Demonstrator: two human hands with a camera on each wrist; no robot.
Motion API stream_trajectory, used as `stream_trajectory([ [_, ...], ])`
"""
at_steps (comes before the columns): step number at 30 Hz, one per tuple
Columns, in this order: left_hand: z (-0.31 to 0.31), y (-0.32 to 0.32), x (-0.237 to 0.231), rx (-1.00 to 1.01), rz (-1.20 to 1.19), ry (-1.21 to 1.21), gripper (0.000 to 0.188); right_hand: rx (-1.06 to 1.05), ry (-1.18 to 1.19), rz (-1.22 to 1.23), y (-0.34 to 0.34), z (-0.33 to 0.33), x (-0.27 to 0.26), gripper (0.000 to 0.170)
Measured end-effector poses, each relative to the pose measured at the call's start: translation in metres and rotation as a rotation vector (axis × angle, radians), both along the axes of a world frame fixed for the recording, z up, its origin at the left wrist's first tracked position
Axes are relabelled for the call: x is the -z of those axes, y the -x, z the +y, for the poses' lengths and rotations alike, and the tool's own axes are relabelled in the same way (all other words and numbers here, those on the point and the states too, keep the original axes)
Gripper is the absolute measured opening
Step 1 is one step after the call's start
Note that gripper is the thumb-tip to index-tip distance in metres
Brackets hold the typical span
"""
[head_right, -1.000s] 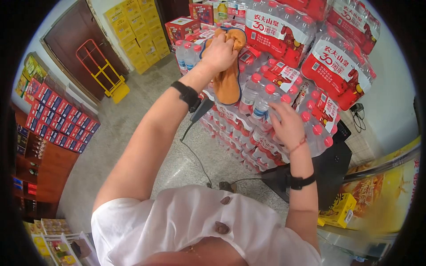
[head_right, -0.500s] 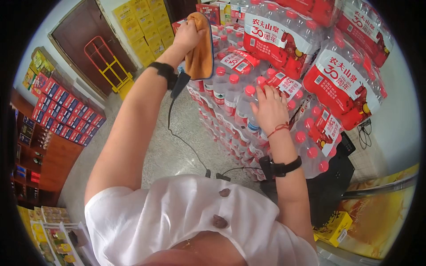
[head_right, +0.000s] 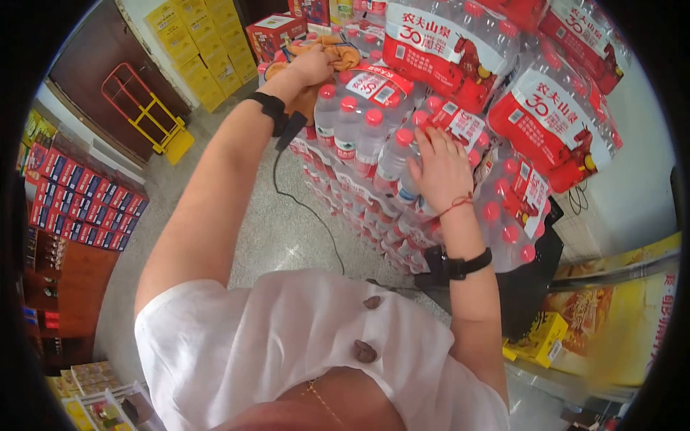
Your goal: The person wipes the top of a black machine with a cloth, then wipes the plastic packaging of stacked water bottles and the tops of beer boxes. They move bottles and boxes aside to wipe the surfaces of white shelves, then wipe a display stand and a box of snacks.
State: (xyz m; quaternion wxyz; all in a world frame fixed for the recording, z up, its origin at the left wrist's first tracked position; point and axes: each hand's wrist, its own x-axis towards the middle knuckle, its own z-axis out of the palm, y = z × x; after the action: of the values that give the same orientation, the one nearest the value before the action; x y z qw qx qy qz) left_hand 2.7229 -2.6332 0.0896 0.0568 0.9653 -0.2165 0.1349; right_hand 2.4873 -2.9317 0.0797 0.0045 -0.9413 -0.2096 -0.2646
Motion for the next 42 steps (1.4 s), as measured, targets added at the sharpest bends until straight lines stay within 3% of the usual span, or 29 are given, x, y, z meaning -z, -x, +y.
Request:
stream_trajectory([
  [2,0.000,0.015,0.009,0.046,0.084,-0.027,0.036,0.004,0.006,-0.006,0.001,0.000,0.001,0.049],
  [4,0.009,0.032,0.021,-0.004,0.300,0.589,0.034,0.016,-0.014,0.024,0.003,0.002,-0.002,0.048],
  [8,0.018,0.055,-0.007,-0.051,0.346,0.738,0.033,0.027,0.016,-0.036,0.001,0.002,0.003,0.048],
  [11,-0.002,0.066,-0.046,0.008,0.204,0.927,0.031,0.040,0.029,0.003,-0.002,0.003,0.003,0.049],
  [13,-0.032,0.056,-0.047,0.172,-0.088,0.710,0.030,0.039,0.018,0.030,-0.001,0.004,0.000,0.049],
  [14,-0.043,0.060,-0.052,0.385,-0.193,0.231,0.030,0.042,-0.003,0.041,0.000,0.005,-0.001,0.049],
  [15,-0.070,0.069,-0.044,0.206,-0.215,0.120,0.031,0.044,0.004,0.046,0.000,0.005,0.001,0.049],
  [16,-0.093,0.057,-0.017,0.238,-0.271,-0.213,0.026,0.040,-0.006,0.032,-0.001,0.004,0.003,0.049],
  [18,-0.120,0.106,0.000,0.044,-0.086,0.176,0.035,0.046,-0.010,0.011,-0.002,0.001,0.003,0.048],
  [21,-0.130,0.114,0.003,0.171,-0.051,0.150,0.039,0.048,-0.005,-0.009,-0.001,0.002,0.004,0.047],
  [23,-0.129,0.121,0.003,0.368,-0.018,0.100,0.036,0.052,-0.023,0.024,-0.001,0.004,0.000,0.048],
  [27,-0.120,0.100,0.006,0.410,-0.106,0.108,0.032,0.056,-0.050,0.032,-0.002,0.004,-0.001,0.048],
  [29,-0.105,0.062,0.009,0.344,-0.204,-0.289,0.028,0.029,-0.064,0.037,-0.001,0.000,0.002,0.049],
  [32,-0.074,0.041,0.018,0.235,-0.235,-0.184,0.027,0.036,-0.070,0.045,-0.001,-0.001,0.002,0.049],
  [34,-0.077,0.047,0.024,-0.077,-0.270,0.217,0.028,0.016,-0.082,0.029,-0.004,-0.005,0.008,0.048],
  [35,-0.084,0.050,0.026,-0.083,-0.270,0.213,0.028,0.006,-0.085,0.022,-0.005,-0.007,0.009,0.048],
  [37,-0.101,0.067,0.021,0.151,-0.121,-0.060,0.031,-0.022,-0.102,-0.009,-0.005,-0.008,0.009,0.047],
  [42,-0.158,0.133,0.011,0.152,-0.086,0.073,0.030,-0.117,-0.224,-0.036,-0.004,-0.018,0.009,0.035],
])
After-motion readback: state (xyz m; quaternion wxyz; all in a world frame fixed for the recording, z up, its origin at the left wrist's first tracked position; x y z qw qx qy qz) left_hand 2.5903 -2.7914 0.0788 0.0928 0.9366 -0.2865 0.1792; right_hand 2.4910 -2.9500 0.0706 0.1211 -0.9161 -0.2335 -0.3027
